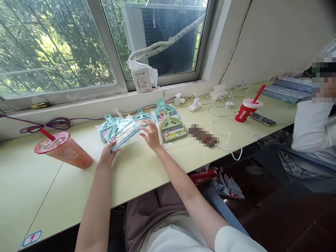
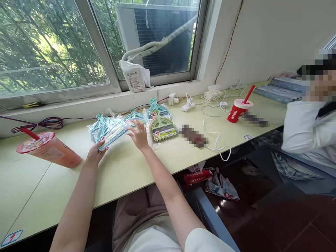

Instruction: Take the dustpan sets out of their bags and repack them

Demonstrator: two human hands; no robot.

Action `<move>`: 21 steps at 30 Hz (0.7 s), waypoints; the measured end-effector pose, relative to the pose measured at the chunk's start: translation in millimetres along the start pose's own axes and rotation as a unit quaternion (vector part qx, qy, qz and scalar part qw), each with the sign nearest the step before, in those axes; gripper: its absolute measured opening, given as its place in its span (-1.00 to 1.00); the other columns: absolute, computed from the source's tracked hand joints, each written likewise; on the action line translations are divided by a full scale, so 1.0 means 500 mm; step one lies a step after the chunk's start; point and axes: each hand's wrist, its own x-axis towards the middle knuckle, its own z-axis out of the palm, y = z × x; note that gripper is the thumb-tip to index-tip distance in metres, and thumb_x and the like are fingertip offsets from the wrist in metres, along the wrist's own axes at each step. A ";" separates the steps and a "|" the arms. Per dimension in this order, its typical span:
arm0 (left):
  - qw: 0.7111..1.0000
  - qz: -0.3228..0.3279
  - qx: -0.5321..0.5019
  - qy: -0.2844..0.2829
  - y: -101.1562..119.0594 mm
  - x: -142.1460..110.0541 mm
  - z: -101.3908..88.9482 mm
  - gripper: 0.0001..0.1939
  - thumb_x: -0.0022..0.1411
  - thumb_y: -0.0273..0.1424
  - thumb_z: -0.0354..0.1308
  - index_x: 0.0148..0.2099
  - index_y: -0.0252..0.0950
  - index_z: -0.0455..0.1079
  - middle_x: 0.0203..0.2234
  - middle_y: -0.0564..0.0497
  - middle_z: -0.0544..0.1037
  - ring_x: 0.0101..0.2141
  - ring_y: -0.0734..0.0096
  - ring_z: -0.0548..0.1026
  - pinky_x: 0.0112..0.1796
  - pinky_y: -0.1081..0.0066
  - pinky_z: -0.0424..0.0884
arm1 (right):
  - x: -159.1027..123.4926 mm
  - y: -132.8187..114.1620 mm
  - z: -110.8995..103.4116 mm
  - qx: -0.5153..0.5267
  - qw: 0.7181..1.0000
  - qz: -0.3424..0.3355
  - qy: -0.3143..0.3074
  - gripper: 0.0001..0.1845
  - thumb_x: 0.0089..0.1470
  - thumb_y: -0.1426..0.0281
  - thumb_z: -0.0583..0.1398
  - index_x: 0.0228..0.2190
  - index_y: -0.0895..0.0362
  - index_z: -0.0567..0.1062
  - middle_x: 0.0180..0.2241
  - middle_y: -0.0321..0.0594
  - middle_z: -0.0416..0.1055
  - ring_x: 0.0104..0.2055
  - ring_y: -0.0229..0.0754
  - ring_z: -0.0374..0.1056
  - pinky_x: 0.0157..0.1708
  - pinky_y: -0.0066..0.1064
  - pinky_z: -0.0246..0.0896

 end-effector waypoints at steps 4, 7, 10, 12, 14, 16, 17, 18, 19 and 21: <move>1.000 -0.018 0.002 -0.008 0.000 0.001 -0.002 -0.86 0.15 -0.62 0.10 -0.22 -0.41 0.41 -0.50 0.01 0.49 -0.64 0.57 0.41 -0.68 0.64 0.40 | 0.004 0.006 0.005 0.061 0.998 0.003 0.001 -0.89 0.17 0.32 0.23 -0.35 0.00 0.59 -0.01 -0.23 0.42 0.17 -0.09 0.19 0.21 -0.22 0.04; 0.998 -0.027 0.021 -0.045 -0.001 0.004 -0.007 -0.82 0.17 -0.61 0.10 -0.15 -0.42 0.41 -0.49 -0.01 0.52 -0.66 0.58 0.41 -0.66 0.64 0.41 | 0.004 -0.003 0.008 0.105 0.994 0.021 -0.008 -0.88 0.18 0.31 0.22 -0.35 0.01 0.57 -0.08 -0.22 0.44 0.08 -0.10 0.24 0.18 -0.23 0.07; 0.988 -0.036 0.095 -0.115 -0.004 -0.001 -0.013 -0.78 0.21 -0.51 0.14 -0.07 -0.43 0.39 -0.46 -0.10 0.57 -0.64 0.50 0.46 -0.65 0.59 0.41 | 0.001 -0.012 0.008 0.145 0.989 0.028 -0.002 -0.88 0.20 0.32 0.17 -0.32 0.03 0.53 -0.11 -0.20 0.44 0.05 -0.09 0.26 0.16 -0.23 0.07; 0.977 -0.030 0.137 -0.159 -0.006 -0.009 -0.013 -0.75 0.20 -0.45 0.19 -0.07 -0.44 0.38 -0.43 -0.17 0.59 -0.62 0.45 0.50 -0.66 0.57 0.39 | -0.002 -0.014 0.006 0.166 0.985 0.035 0.010 -0.87 0.21 0.33 0.14 -0.31 0.04 0.50 -0.12 -0.18 0.42 0.04 -0.08 0.25 0.17 -0.21 0.06; 0.968 -0.024 0.161 -0.192 -0.009 -0.016 -0.011 -0.73 0.15 -0.38 0.27 -0.14 -0.44 0.40 -0.42 -0.19 0.60 -0.63 0.47 0.48 -0.68 0.59 0.33 | -0.004 -0.013 0.005 0.179 0.982 0.052 0.018 -0.87 0.20 0.33 0.13 -0.31 0.04 0.48 -0.12 -0.16 0.40 0.05 -0.05 0.23 0.18 -0.18 0.03; 0.958 -0.019 0.183 -0.219 -0.011 -0.023 -0.009 -0.68 0.08 -0.33 0.34 -0.18 -0.41 0.40 -0.43 -0.18 0.60 -0.64 0.48 0.47 -0.69 0.58 0.29 | -0.006 -0.012 0.005 0.180 0.981 0.070 0.025 -0.88 0.18 0.33 0.13 -0.32 0.04 0.47 -0.10 -0.15 0.37 0.07 -0.03 0.21 0.20 -0.15 0.00; 0.954 -0.014 0.193 -0.229 -0.011 -0.025 -0.008 -0.65 0.06 -0.30 0.36 -0.17 -0.40 0.40 -0.42 -0.18 0.61 -0.63 0.47 0.47 -0.68 0.58 0.28 | -0.007 -0.012 0.005 0.178 0.981 0.076 0.031 -0.89 0.17 0.32 0.14 -0.33 0.03 0.47 -0.09 -0.14 0.36 0.08 -0.01 0.20 0.21 -0.13 -0.02; 0.950 -0.007 0.203 -0.236 -0.011 -0.027 -0.007 -0.62 0.04 -0.26 0.37 -0.17 -0.39 0.40 -0.41 -0.18 0.61 -0.62 0.46 0.48 -0.68 0.57 0.28 | -0.009 -0.012 0.005 0.175 0.980 0.081 0.039 -0.90 0.16 0.32 0.14 -0.34 0.03 0.47 -0.08 -0.14 0.35 0.10 -0.01 0.18 0.22 -0.11 -0.03; 0.947 0.002 0.212 -0.240 -0.011 -0.029 -0.007 -0.59 0.03 -0.23 0.38 -0.16 -0.38 0.41 -0.40 -0.18 0.61 -0.61 0.45 0.49 -0.66 0.56 0.29 | -0.010 -0.013 0.005 0.173 0.980 0.085 0.049 -0.90 0.15 0.32 0.15 -0.35 0.03 0.47 -0.06 -0.14 0.33 0.12 0.00 0.16 0.23 -0.10 -0.03; 0.942 0.017 0.230 -0.242 -0.009 -0.032 -0.008 -0.54 0.01 -0.18 0.38 -0.14 -0.38 0.41 -0.37 -0.20 0.62 -0.59 0.42 0.51 -0.63 0.53 0.32 | -0.012 -0.015 0.006 0.179 0.977 0.098 0.066 -0.91 0.14 0.32 0.16 -0.37 0.03 0.47 0.00 -0.12 0.29 0.17 0.01 0.13 0.24 -0.09 -0.04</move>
